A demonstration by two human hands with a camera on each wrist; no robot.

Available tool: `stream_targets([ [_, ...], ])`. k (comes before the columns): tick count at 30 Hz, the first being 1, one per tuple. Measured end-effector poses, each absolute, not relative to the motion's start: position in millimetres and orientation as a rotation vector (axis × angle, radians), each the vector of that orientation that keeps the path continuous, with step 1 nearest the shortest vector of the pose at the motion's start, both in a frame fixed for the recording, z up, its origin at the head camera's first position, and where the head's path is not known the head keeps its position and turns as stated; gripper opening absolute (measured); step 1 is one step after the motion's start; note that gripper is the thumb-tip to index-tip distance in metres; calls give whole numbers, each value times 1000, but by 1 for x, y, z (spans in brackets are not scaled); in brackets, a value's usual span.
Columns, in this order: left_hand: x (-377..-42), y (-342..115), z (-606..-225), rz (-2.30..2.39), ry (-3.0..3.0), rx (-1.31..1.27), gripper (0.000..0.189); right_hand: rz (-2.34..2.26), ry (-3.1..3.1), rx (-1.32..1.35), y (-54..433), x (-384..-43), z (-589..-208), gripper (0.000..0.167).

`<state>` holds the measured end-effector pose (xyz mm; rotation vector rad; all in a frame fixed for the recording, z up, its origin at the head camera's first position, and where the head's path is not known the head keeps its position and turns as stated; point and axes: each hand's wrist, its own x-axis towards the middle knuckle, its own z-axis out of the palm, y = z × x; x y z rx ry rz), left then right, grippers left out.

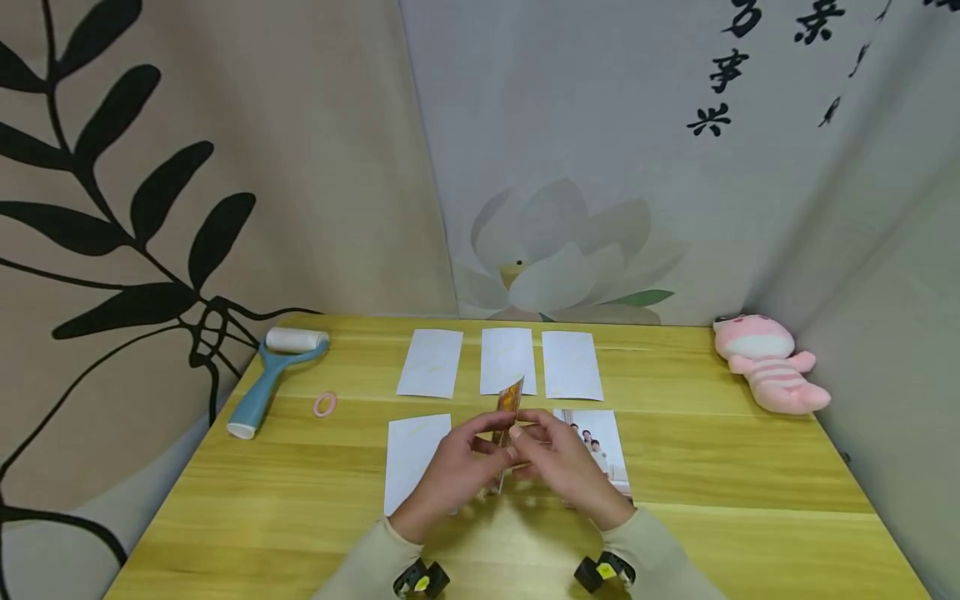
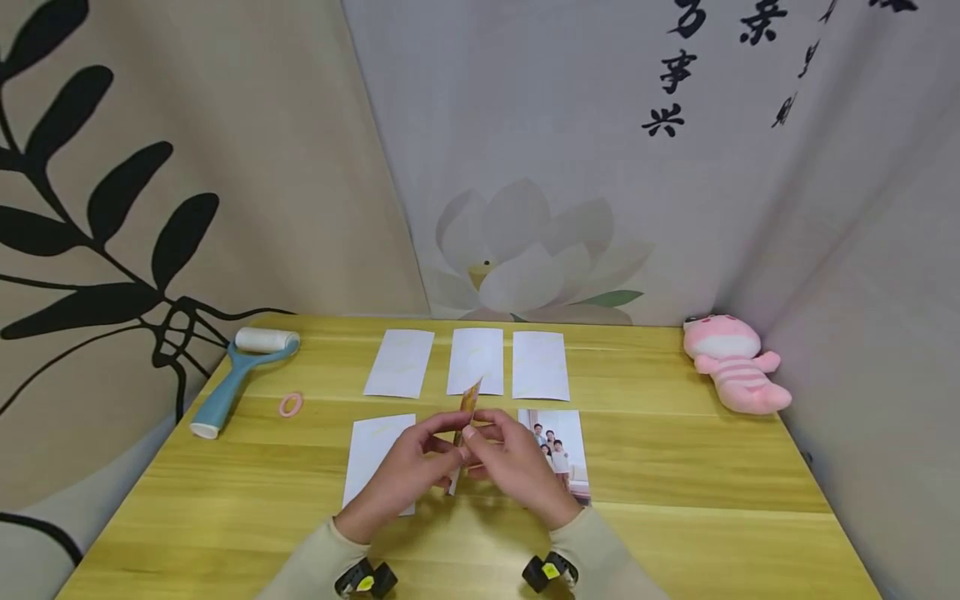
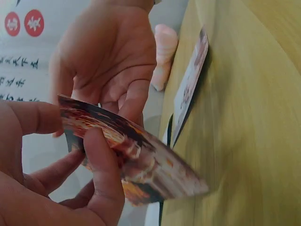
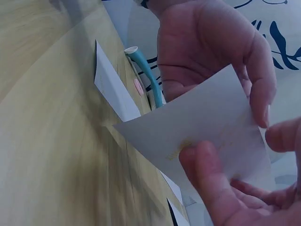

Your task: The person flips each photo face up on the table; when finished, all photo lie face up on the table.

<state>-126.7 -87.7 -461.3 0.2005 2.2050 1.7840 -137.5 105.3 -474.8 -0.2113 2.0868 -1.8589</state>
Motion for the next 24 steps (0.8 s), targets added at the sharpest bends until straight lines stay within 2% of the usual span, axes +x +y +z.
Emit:
stream_targets([
  [10, -125, -77, -471, 1592, 2501, 330, 55, -1840, 2131, -126, 102, -140, -473, 47],
  [24, -134, -92, -472, 1664, 2538, 226, 45, -1859, 2134, -71, 106, -138, -468, 51],
])
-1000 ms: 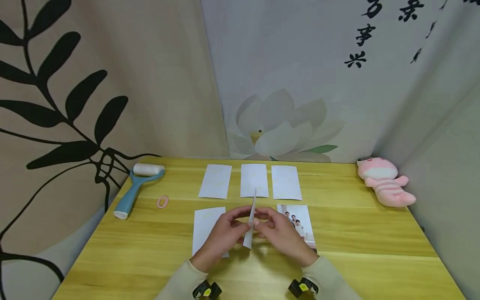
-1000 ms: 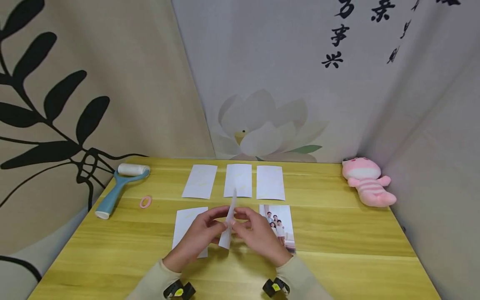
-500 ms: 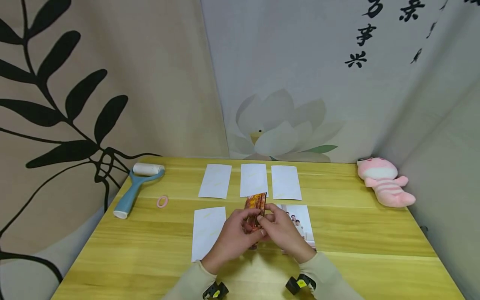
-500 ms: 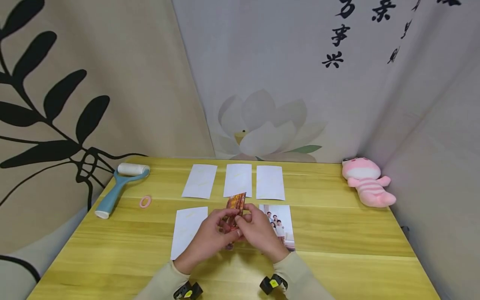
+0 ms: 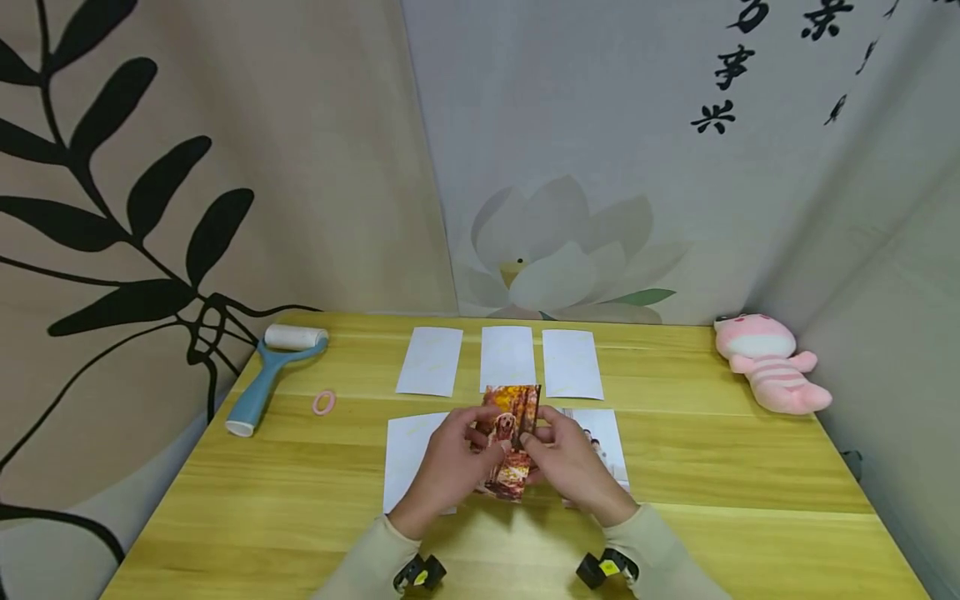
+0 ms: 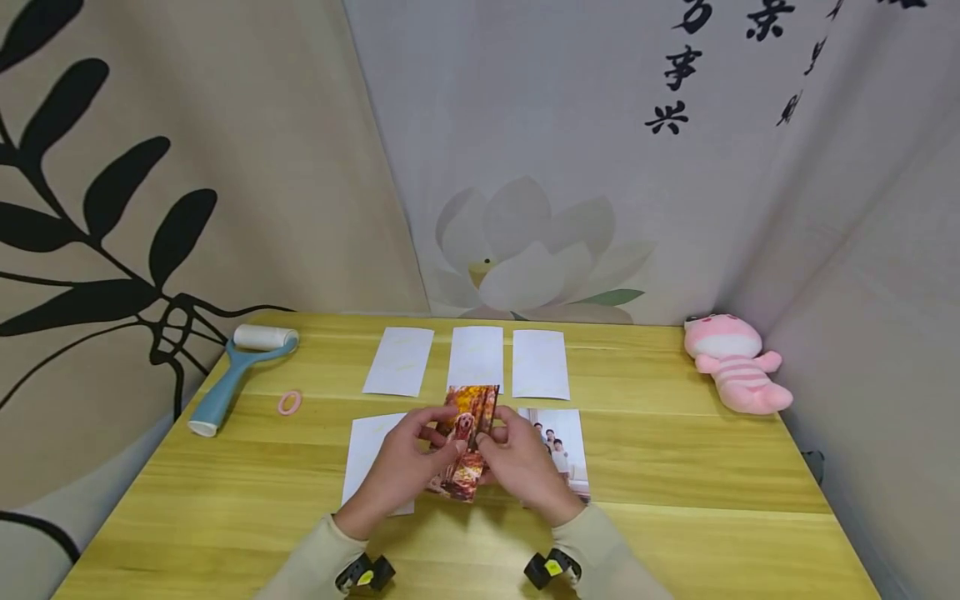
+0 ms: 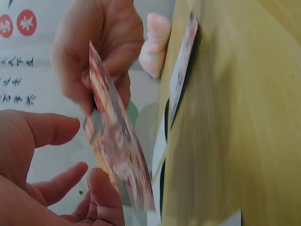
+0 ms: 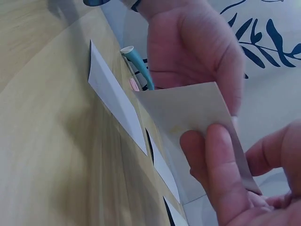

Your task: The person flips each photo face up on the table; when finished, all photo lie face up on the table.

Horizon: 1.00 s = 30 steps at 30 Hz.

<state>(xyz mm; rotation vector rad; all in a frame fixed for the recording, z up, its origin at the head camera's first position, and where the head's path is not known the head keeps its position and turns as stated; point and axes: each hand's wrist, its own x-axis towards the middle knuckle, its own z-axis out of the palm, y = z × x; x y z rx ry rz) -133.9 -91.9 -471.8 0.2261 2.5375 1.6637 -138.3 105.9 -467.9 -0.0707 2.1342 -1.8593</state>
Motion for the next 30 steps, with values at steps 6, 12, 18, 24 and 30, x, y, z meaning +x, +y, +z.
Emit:
stream_targets([
  [6, -141, -105, -478, 1754, 2466, 61, 34, -1876, 2122, -90, 111, -138, -467, 50],
  [12, -144, -113, -486, 1908, 2257, -69, 37, -1844, 2134, -133, 116, -138, -468, 43],
  [18, -146, -117, -490, 1985, 2110, -95, 37, -1831, 2146, -141, 118, -139, -471, 40],
  [24, -148, -118, -492, 2016, 2074, -118, 37, -1840, 2207, -62, 119, -141, -476, 51],
  [30, -147, -119, -494, 1970, 2121, -151, 34, -1792, 2338, -41, 120, -144, -485, 51],
])
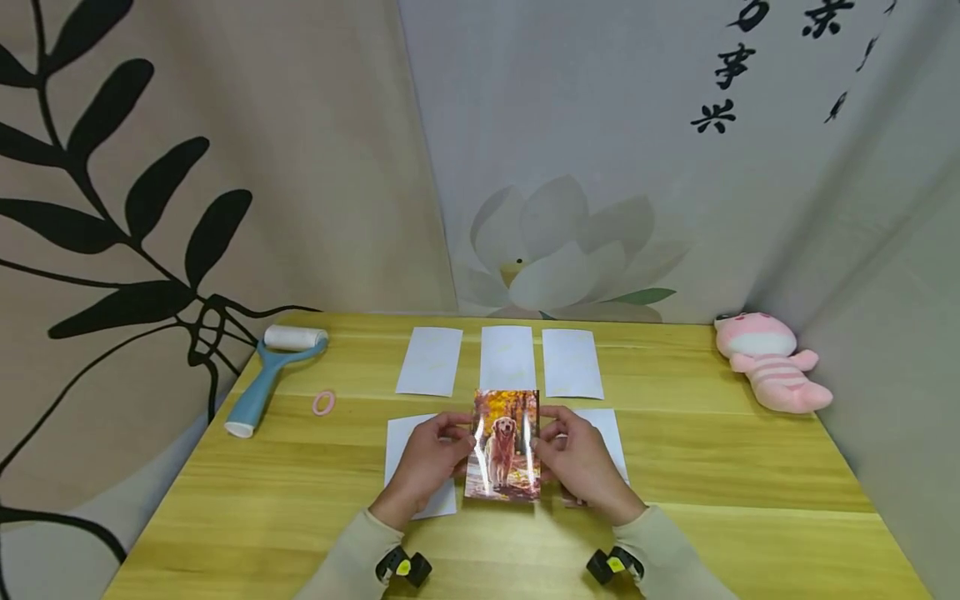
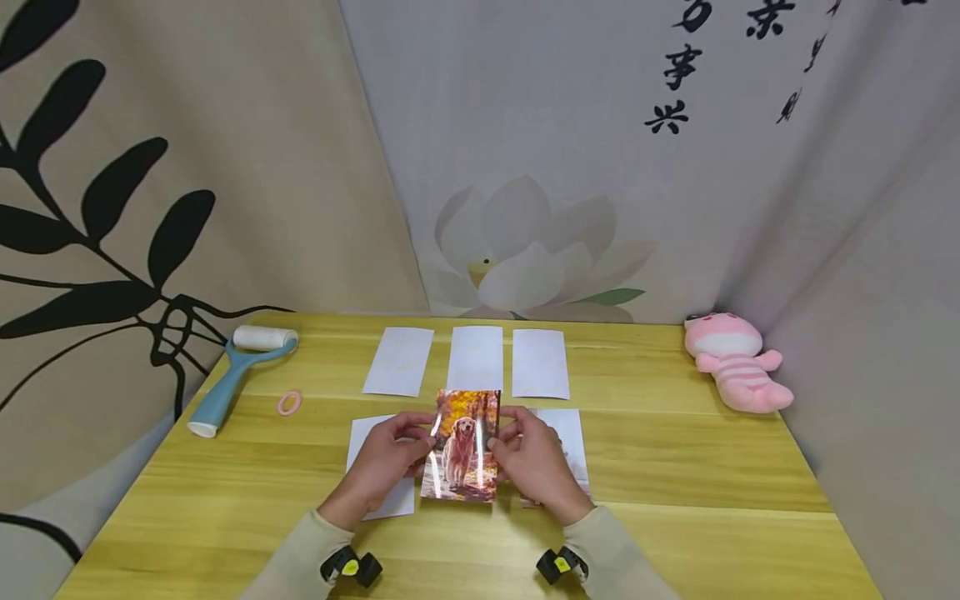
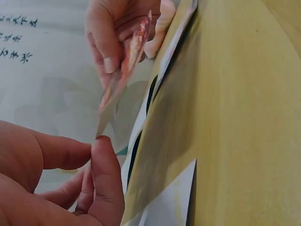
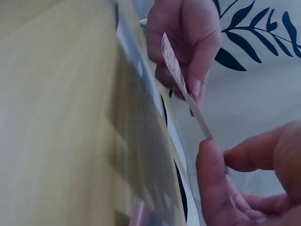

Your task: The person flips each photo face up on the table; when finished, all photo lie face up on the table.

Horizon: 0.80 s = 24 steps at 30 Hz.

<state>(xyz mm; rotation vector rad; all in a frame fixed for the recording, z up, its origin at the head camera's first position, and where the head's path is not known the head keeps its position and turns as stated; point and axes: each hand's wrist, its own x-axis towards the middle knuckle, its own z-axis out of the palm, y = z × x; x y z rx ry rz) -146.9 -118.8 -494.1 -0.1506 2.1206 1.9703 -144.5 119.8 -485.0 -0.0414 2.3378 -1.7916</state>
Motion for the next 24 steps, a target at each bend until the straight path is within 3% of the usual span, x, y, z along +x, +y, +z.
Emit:
stream_targets([
  [24, -140, -121, -495, 1665, 2332, -63, 49, -1270, 2712, -154, 119, -148, -499, 53],
])
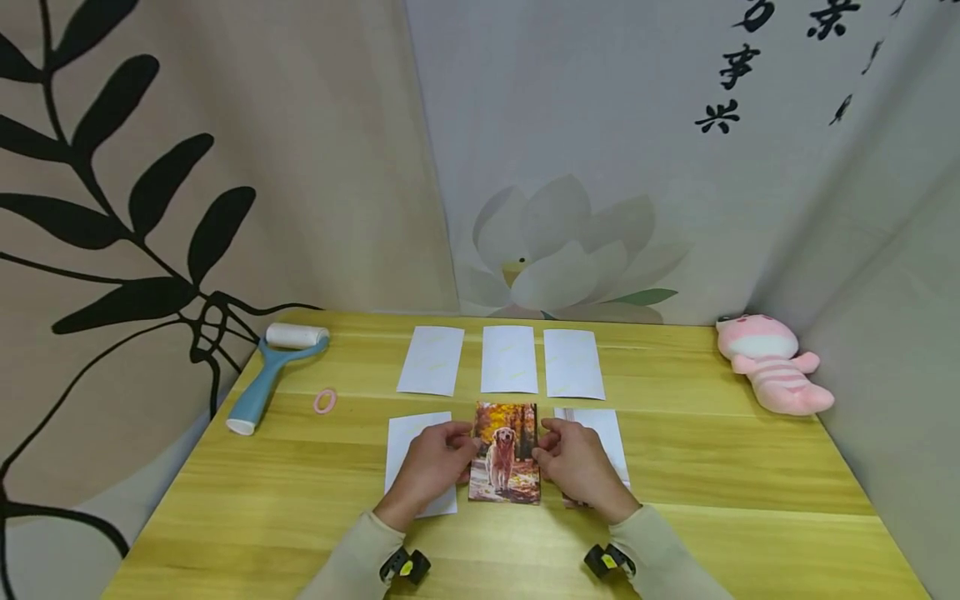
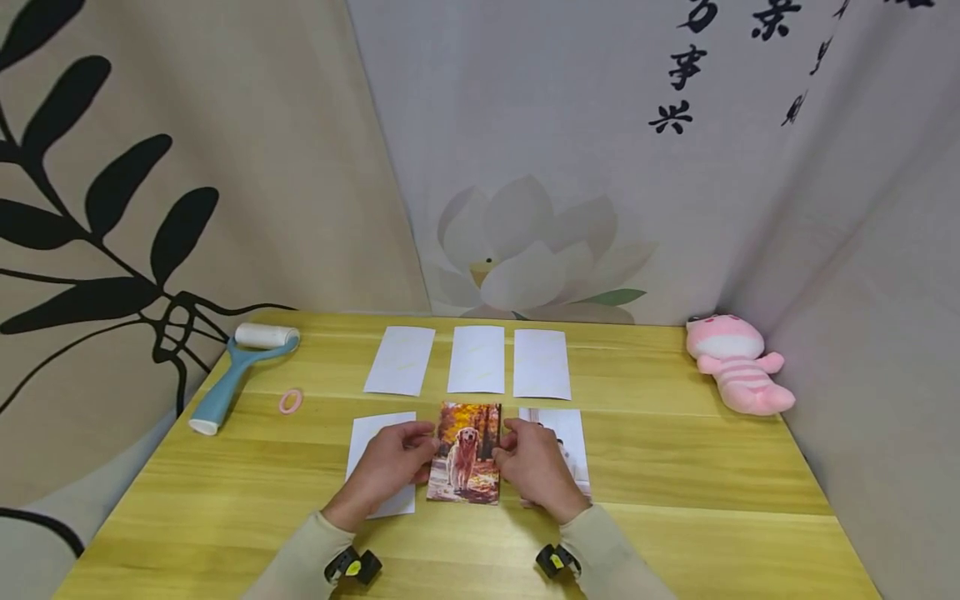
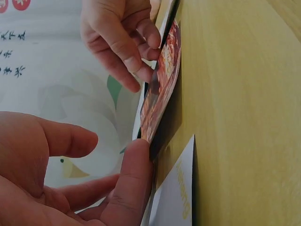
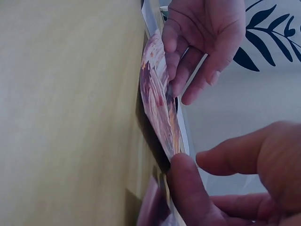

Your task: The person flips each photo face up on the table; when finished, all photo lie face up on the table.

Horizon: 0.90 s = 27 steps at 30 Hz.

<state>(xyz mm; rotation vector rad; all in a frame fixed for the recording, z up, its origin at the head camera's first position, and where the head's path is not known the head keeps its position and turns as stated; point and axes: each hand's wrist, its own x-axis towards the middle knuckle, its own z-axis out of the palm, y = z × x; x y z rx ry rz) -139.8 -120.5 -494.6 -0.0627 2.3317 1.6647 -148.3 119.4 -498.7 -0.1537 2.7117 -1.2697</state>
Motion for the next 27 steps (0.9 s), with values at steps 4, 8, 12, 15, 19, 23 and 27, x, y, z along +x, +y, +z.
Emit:
stream_targets([
  [4, -139, -121, -493, 1677, 2308, -67, 51, -1243, 2720, -158, 121, -147, -496, 54],
  [8, -139, -124, -490, 1694, 2279, -69, 51, -1231, 2732, -169, 120, -146, -494, 54],
  [12, -138, -129, -487, 1692, 2295, -83, 45, -1237, 2734, -215, 116, -144, -493, 52],
  [15, -135, -135, -485, 1674, 2342, -89, 40, -1266, 2712, -273, 110, -144, -491, 50],
  [19, -132, -146, -483, 1660, 2388, -94, 36, -1342, 2670, -356, 101, -144, -488, 49],
  [23, -129, -156, -483, 1666, 2398, -143, 33, -1393, 2642, -441, 92, -145, -488, 46],
  [27, -125, -166, -482, 1649, 2438, -182, 32, -1419, 2610, -512, 81, -148, -488, 41],
])
